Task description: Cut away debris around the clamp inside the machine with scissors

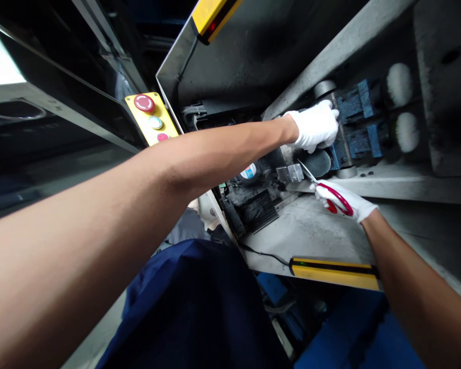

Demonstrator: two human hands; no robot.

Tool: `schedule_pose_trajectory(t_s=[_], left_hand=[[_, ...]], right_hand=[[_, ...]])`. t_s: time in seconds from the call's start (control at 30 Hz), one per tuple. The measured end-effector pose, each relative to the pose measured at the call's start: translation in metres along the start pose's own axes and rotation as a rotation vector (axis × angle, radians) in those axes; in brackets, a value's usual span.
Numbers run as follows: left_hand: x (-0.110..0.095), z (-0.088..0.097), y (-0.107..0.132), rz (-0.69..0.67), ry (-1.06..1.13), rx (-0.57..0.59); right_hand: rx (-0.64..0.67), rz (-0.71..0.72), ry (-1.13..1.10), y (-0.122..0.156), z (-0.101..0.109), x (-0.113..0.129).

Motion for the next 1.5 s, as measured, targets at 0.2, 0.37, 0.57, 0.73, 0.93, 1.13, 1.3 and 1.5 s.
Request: schedule_pose_trajectory(t_s=[0.2, 0.37, 0.57, 0.73, 0.93, 1.13, 1.3, 1.5], left_hand=[[0.000, -0.003, -0.001, -0.014, -0.041, 0.026], [0.001, -0.004, -0.002, 0.005, -0.036, 0.053], [-0.008, 0.002, 0.001, -0.070, 0.024, -0.074], [-0.012, 0.003, 0.003, -0.112, 0.050, -0.092], [-0.006, 0.004, 0.004, -0.128, 0.068, -0.069], [-0.003, 0.006, 0.004, -0.167, 0.131, -0.167], [-0.001, 0.002, -0.001, -0.119, 0.110, -0.126], [0.001, -0.001, -0.002, -0.080, 0.124, -0.102]], right_hand=[[-0.009, -0.026, -0.037, -0.001, -0.001, -0.003], [-0.055, 0.032, 0.000, -0.005, 0.003, -0.004], [-0.052, 0.018, -0.044, -0.008, 0.002, -0.008], [0.014, -0.040, -0.110, 0.003, -0.003, 0.003], [0.039, -0.088, -0.153, 0.006, -0.004, 0.001], [0.027, -0.054, -0.140, 0.001, -0.004, -0.003], [-0.023, 0.014, -0.079, -0.004, -0.001, -0.006], [-0.024, 0.014, -0.077, -0.007, -0.001, -0.008]])
Point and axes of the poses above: each hand's wrist, its own y-axis away from the middle knuckle, its own z-axis out of the back of the hand, x = y × z, the point moved 5 cm from there along -y, towards the middle knuckle, and after that the axes turned 8 degrees about -x, right-handed, at the moved point
